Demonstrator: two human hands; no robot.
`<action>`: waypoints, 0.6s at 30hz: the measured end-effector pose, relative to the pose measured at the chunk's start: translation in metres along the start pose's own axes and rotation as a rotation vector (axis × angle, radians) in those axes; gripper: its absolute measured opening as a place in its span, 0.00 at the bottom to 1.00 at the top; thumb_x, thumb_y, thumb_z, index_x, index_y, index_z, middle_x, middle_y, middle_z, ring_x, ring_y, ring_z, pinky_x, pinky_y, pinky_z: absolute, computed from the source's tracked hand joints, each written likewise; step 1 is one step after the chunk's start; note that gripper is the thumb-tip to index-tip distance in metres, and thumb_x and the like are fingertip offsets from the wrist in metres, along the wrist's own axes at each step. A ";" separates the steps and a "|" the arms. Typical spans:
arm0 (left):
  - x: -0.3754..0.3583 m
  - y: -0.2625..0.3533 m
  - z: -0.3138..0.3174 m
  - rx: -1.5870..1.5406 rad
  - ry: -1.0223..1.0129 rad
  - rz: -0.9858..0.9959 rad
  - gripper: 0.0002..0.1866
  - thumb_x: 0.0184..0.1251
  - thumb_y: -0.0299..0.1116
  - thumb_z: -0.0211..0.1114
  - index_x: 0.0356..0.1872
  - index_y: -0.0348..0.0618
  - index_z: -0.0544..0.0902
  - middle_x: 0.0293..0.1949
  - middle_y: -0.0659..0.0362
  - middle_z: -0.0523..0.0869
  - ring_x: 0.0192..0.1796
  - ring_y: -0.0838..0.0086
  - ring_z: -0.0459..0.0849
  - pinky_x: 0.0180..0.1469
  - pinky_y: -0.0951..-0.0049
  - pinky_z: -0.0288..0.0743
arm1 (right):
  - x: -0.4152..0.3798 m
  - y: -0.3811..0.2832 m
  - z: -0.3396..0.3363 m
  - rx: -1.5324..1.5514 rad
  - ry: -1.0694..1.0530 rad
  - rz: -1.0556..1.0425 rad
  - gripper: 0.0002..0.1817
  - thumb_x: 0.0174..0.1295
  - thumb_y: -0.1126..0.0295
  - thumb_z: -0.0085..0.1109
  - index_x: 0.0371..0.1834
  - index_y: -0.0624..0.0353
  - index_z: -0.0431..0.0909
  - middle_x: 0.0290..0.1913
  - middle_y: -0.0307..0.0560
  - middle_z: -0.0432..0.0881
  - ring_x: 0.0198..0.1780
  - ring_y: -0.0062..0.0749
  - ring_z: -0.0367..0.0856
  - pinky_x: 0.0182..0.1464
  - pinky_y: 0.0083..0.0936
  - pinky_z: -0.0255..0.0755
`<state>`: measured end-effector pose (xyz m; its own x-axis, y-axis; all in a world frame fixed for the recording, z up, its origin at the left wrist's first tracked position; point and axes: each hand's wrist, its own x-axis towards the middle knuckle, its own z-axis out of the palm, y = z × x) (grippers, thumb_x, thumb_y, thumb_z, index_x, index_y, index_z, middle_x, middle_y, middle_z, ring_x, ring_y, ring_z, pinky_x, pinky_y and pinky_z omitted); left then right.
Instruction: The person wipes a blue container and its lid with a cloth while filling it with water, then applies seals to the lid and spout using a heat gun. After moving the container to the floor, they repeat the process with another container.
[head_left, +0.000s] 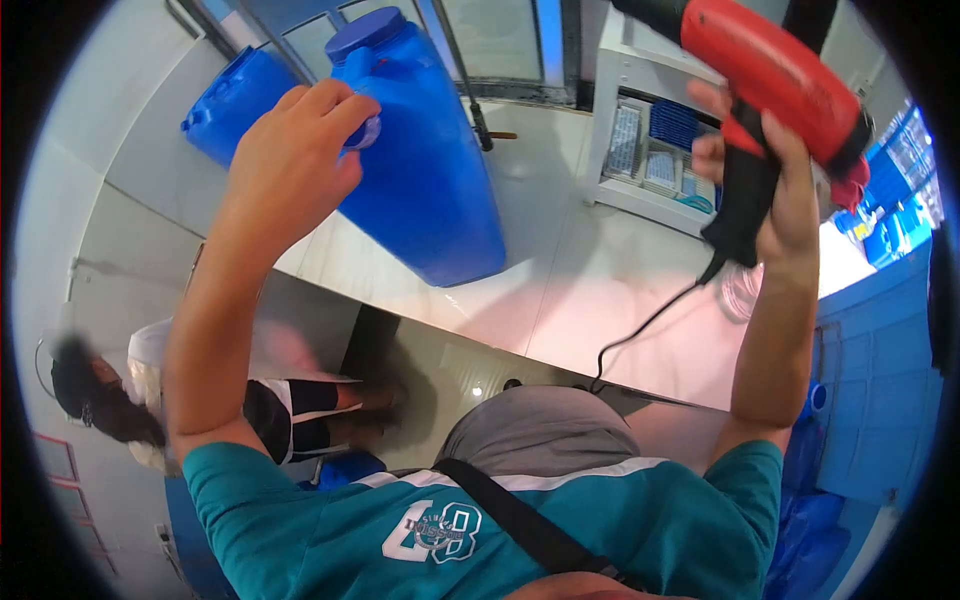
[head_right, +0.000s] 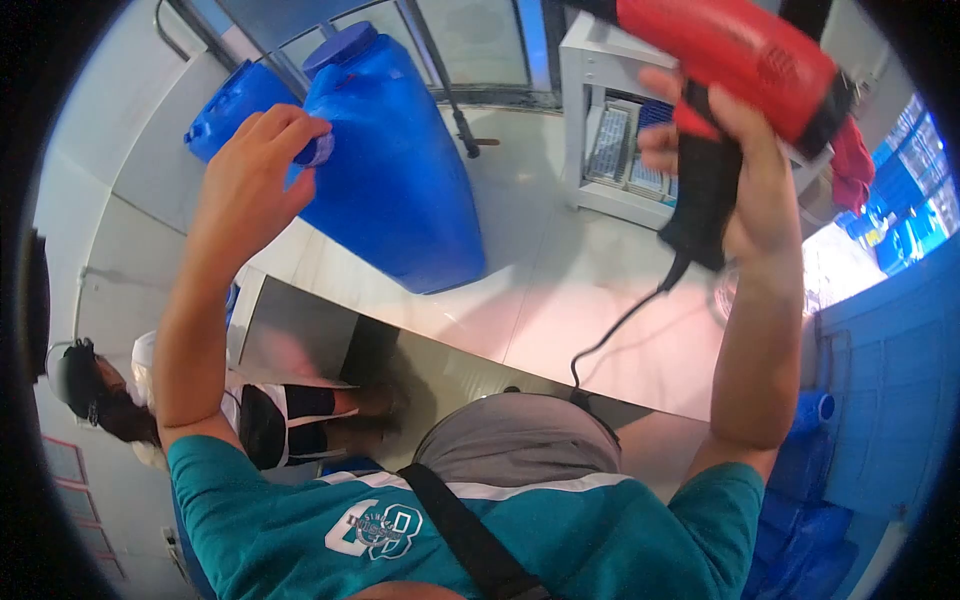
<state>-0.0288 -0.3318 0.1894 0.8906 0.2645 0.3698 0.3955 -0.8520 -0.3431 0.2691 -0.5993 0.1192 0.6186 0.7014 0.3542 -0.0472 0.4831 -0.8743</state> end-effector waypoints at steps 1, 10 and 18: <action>0.000 0.001 0.002 -0.021 0.145 0.049 0.18 0.63 0.40 0.72 0.49 0.44 0.81 0.46 0.56 0.85 0.50 0.60 0.84 0.47 0.61 0.79 | 0.015 -0.013 -0.012 -0.054 -0.016 0.060 0.28 0.73 0.55 0.55 0.66 0.67 0.75 0.61 0.59 0.84 0.42 0.32 0.89 0.47 0.31 0.85; 0.011 -0.006 -0.019 -0.079 -0.075 -0.066 0.27 0.64 0.50 0.72 0.57 0.42 0.81 0.45 0.53 0.87 0.48 0.60 0.87 0.49 0.64 0.79 | 0.129 -0.028 -0.056 -1.310 0.123 0.112 0.25 0.63 0.52 0.66 0.51 0.63 0.83 0.43 0.55 0.90 0.33 0.33 0.87 0.37 0.31 0.81; 0.085 -0.070 0.038 -0.911 -0.482 -0.698 0.32 0.62 0.54 0.71 0.54 0.34 0.81 0.42 0.55 0.87 0.45 0.72 0.84 0.48 0.71 0.77 | 0.159 -0.007 -0.011 -2.120 0.005 0.048 0.25 0.59 0.56 0.67 0.56 0.61 0.82 0.55 0.58 0.85 0.56 0.52 0.86 0.52 0.46 0.79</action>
<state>0.0277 -0.2321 0.2121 0.6203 0.7615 -0.1881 0.6892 -0.4145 0.5943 0.3768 -0.4973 0.1782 0.6462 0.6890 0.3281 0.6787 -0.7155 0.1656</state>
